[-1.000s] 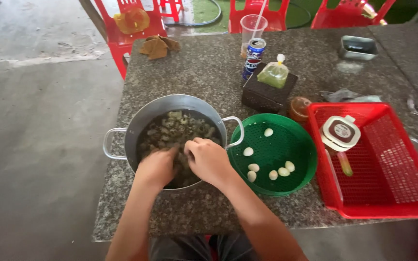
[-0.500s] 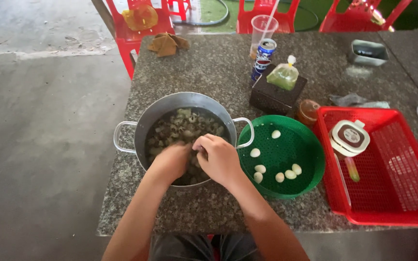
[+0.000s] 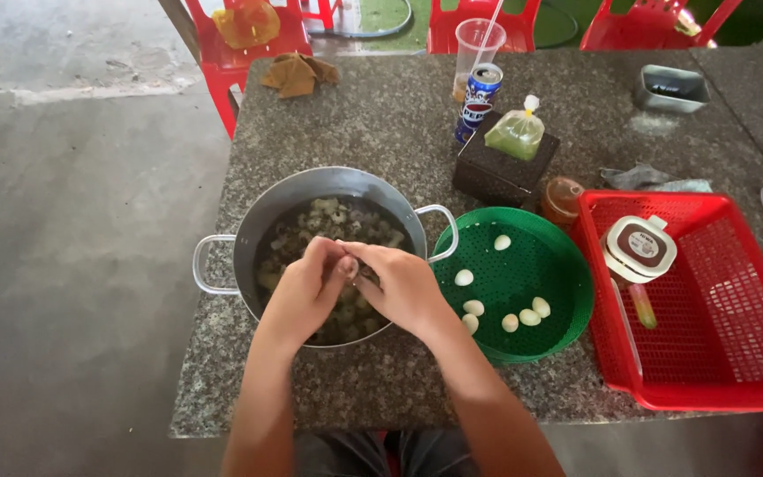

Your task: The person peels the shells from boiled eggs by hand, retrieving the eggs from a pot of water and placing the peeled eggs into a green strainer.

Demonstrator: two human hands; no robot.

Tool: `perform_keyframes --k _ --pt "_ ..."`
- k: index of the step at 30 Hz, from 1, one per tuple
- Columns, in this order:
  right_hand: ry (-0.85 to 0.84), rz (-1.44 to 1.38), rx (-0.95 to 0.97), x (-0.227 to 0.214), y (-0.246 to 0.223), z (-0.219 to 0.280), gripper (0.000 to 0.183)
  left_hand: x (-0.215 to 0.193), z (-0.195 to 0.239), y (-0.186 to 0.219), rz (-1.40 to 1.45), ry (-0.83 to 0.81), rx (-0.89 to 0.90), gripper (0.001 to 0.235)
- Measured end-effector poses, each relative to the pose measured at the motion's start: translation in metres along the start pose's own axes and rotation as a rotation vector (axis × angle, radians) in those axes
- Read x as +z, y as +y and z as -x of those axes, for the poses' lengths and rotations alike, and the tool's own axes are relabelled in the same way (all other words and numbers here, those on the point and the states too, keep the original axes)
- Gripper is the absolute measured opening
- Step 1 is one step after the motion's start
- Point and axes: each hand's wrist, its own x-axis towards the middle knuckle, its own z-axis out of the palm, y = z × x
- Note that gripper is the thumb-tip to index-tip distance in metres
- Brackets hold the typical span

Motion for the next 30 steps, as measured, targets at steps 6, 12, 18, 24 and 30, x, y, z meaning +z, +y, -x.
perform_keyframes --k 6,12,18,24,30 --pt "0.031 -0.118 -0.031 0.002 0.016 0.003 0.04 0.001 0.005 0.005 -0.267 -0.005 0.073 0.017" --pt "0.015 -0.133 -0.109 0.013 0.034 0.005 0.036 -0.011 0.012 -0.011 -0.138 -0.114 0.102 0.025" --pt "0.001 -0.139 -0.109 0.006 0.019 0.004 0.026 -0.016 0.01 -0.011 -0.037 -0.181 0.084 0.013" --pt "-0.048 -0.079 -0.039 0.01 0.019 0.005 0.022 -0.014 0.016 -0.029 0.001 -0.086 0.083 0.018" --pt "-0.173 0.056 0.049 0.019 0.022 0.001 0.028 -0.02 0.015 -0.011 -0.079 0.14 0.094 0.012"
